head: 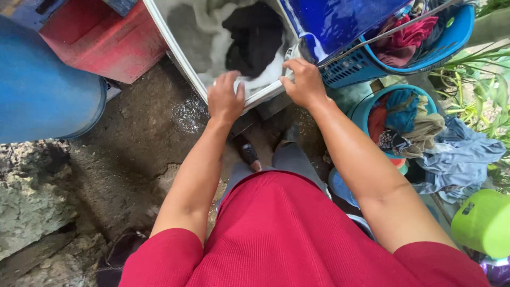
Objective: The recorder is washing laundry using a small washing machine and hand-washing clothes in basins.
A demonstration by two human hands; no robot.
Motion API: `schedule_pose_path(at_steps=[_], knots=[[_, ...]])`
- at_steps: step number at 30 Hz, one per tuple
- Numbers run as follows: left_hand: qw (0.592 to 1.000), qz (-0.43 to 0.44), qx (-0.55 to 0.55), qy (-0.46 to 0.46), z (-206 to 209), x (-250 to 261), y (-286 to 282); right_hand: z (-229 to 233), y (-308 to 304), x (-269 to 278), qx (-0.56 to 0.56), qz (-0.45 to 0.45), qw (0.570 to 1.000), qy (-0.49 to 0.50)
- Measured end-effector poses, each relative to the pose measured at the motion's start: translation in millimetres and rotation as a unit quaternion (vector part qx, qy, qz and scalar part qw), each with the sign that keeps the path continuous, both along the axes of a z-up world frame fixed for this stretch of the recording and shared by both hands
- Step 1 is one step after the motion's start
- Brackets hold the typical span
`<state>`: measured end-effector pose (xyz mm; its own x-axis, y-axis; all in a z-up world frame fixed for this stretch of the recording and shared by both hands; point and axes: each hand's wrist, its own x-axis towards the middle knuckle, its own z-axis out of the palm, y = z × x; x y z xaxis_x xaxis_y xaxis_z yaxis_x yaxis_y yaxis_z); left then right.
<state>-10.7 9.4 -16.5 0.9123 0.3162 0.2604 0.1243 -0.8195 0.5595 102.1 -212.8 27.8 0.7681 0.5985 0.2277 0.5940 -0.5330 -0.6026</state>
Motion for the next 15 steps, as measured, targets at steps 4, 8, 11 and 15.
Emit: schedule_pose_path(at_steps=[4,8,11,15], knots=[[0.996,-0.017,0.053,0.064,13.0,-3.1,-6.1,-5.5,-4.8,3.5,0.015,-0.029,0.999,0.039],[0.985,0.007,0.039,0.165,27.9,12.4,-6.7,-3.0,-3.8,11.2,0.019,-0.039,0.997,0.067],[0.972,0.008,0.043,0.23,35.6,13.1,-11.2,-3.0,-9.2,9.7,0.028,-0.039,0.995,0.087],[0.964,0.015,0.046,0.263,34.8,15.7,-10.4,-6.4,-8.6,9.2,0.051,-0.036,0.992,0.11]])
